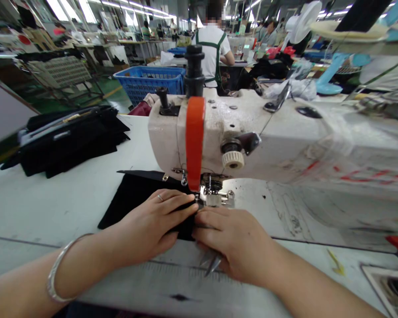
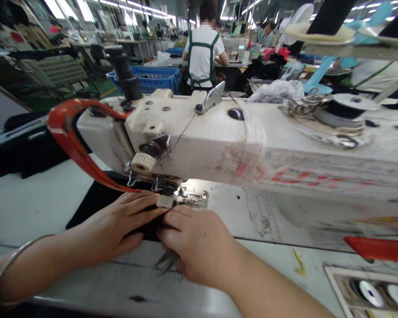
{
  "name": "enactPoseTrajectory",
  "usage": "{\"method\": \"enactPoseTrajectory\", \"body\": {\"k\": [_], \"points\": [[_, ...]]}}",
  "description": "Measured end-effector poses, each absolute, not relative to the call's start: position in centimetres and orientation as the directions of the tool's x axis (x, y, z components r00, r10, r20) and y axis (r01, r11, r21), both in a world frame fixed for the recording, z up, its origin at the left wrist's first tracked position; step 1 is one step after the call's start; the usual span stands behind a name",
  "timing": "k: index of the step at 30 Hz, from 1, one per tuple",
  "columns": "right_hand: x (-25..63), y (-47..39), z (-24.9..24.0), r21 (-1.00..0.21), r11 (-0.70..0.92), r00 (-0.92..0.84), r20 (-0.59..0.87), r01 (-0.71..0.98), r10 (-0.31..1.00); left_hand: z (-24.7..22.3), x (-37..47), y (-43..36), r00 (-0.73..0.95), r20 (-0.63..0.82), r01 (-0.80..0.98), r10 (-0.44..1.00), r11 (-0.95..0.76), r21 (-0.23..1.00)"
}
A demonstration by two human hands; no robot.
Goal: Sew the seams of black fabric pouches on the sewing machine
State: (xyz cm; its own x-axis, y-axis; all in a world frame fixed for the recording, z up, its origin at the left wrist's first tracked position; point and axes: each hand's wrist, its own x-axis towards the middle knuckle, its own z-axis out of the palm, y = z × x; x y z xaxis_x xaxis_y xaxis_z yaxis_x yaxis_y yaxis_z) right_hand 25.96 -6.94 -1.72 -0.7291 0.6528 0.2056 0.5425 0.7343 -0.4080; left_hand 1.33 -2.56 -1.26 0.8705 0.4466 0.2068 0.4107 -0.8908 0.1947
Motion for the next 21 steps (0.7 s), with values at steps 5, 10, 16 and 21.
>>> {"method": "enactPoseTrajectory", "body": {"k": [5, 10, 16, 21], "points": [[24.9, -7.4, -2.1, -0.401, 0.732, -0.752, 0.144, 0.551, 0.644, -1.8, 1.4, -2.3, 0.890, 0.215, 0.393, 0.402, -0.916, 0.085], [24.7, -7.1, -2.3, -0.408, 0.726, -0.752, 0.129, 0.554, 0.646, -1.8, 1.5, -1.5, 0.898, 0.244, 0.365, 0.367, -0.929, 0.055], [24.3, -6.8, -2.3, -0.408, 0.695, -0.715, 0.132, 0.592, 0.686, -1.8, 1.6, -0.2, 0.910, 0.266, 0.330, 0.317, -0.944, -0.006], [24.3, -6.8, -2.0, -0.391, 0.697, -0.710, 0.139, 0.601, 0.691, -1.5, 1.8, -1.1, 0.889, 0.349, 0.319, 0.297, -0.948, -0.007]]}}
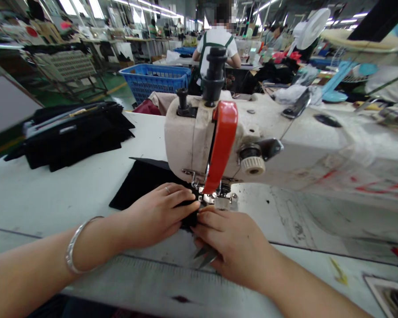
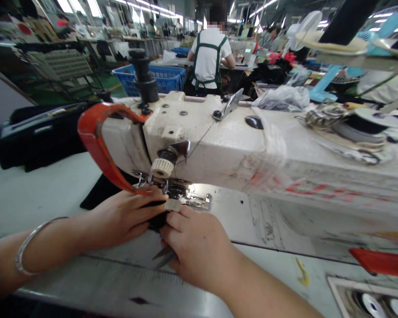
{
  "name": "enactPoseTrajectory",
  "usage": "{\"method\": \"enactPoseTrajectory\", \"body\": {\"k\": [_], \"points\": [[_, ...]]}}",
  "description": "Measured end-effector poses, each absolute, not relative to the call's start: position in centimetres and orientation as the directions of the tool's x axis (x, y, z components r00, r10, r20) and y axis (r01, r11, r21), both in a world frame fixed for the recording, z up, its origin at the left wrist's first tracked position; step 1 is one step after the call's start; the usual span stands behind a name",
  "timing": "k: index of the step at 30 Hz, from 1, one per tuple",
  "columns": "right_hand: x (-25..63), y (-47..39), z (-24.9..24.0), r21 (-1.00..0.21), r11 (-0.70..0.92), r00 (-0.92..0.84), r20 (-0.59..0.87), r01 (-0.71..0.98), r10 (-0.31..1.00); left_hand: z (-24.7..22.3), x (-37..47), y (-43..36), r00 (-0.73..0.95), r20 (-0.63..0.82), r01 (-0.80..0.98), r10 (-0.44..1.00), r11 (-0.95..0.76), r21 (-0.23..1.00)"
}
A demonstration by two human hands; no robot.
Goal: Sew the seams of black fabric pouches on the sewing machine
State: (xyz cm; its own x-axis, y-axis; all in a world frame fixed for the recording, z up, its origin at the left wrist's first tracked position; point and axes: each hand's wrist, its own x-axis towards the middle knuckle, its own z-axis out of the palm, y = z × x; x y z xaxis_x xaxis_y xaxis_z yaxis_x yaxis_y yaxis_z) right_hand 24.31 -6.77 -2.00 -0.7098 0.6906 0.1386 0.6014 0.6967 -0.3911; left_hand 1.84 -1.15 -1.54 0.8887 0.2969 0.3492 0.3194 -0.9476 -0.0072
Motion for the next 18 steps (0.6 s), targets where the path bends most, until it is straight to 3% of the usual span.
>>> {"method": "enactPoseTrajectory", "body": {"k": [3, 6, 13, 18], "points": [[24.9, -6.8, -2.0, -0.398, 0.727, -0.734, 0.169, 0.559, 0.657, -1.9, 1.6, -1.8, 0.866, 0.438, 0.256, 0.244, -0.966, 0.031], [25.8, -6.7, -2.1, -0.429, 0.759, -0.754, 0.228, 0.490, 0.616, -2.7, 1.1, -1.8, 0.880, 0.416, 0.194, 0.230, -0.973, 0.128], [26.7, -6.4, -2.1, -0.430, 0.758, -0.750, 0.233, 0.491, 0.619, -3.5, 0.7, -1.6, 0.863, 0.318, 0.236, 0.392, -0.871, 0.431], [26.1, -6.4, -2.3, -0.344, 0.763, -0.727, 0.257, 0.547, 0.637, -2.9, 1.3, -1.7, 0.803, 0.404, 0.263, 0.438, -0.869, 0.420]]}}
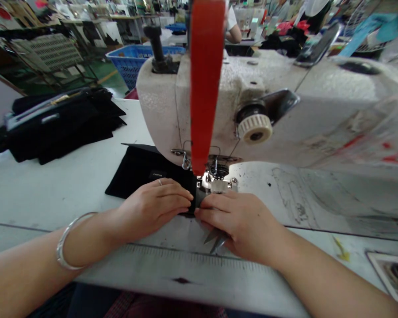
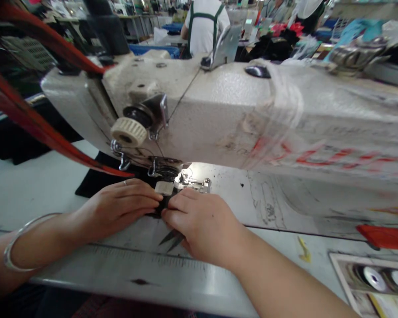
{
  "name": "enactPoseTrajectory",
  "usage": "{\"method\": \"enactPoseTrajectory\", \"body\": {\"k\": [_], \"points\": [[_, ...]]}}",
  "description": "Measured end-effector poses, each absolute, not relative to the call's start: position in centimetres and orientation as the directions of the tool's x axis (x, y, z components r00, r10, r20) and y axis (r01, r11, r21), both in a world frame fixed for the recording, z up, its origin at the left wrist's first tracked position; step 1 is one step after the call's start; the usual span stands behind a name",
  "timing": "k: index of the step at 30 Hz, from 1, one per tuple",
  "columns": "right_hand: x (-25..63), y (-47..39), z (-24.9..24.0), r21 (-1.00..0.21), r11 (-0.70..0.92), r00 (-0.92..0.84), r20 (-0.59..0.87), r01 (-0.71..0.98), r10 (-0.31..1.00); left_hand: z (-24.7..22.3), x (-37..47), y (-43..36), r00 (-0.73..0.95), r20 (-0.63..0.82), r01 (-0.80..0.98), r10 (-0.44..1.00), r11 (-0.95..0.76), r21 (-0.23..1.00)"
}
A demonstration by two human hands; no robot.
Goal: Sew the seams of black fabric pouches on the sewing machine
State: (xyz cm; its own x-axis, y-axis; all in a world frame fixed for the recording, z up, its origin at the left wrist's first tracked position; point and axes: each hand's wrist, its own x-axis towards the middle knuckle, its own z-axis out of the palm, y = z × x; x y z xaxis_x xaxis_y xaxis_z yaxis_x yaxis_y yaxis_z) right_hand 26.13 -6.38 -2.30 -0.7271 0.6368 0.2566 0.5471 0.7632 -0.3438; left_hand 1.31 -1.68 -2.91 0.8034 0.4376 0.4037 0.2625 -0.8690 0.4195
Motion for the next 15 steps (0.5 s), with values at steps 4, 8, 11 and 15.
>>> {"method": "enactPoseTrajectory", "body": {"k": [4, 8, 11, 15], "points": [[25.3, -6.1, -2.7, -0.256, 0.735, -0.682, 0.273, 0.628, 0.678, -2.5, 1.8, -1.7, 0.764, 0.397, 0.324, 0.508, -0.835, 0.444], [24.3, -5.8, -3.1, -0.161, 0.737, -0.669, 0.325, 0.657, 0.668, -2.5, 1.9, -1.8, 0.730, 0.391, 0.392, 0.561, -0.812, 0.433], [23.8, -5.7, -3.4, -0.137, 0.749, -0.670, 0.366, 0.648, 0.647, -2.5, 1.9, -1.9, 0.721, 0.408, 0.401, 0.560, -0.817, 0.413], [23.6, -5.7, -3.7, -0.182, 0.768, -0.661, 0.414, 0.614, 0.626, -2.6, 2.1, -1.9, 0.729, 0.453, 0.371, 0.513, -0.852, 0.369]]}}
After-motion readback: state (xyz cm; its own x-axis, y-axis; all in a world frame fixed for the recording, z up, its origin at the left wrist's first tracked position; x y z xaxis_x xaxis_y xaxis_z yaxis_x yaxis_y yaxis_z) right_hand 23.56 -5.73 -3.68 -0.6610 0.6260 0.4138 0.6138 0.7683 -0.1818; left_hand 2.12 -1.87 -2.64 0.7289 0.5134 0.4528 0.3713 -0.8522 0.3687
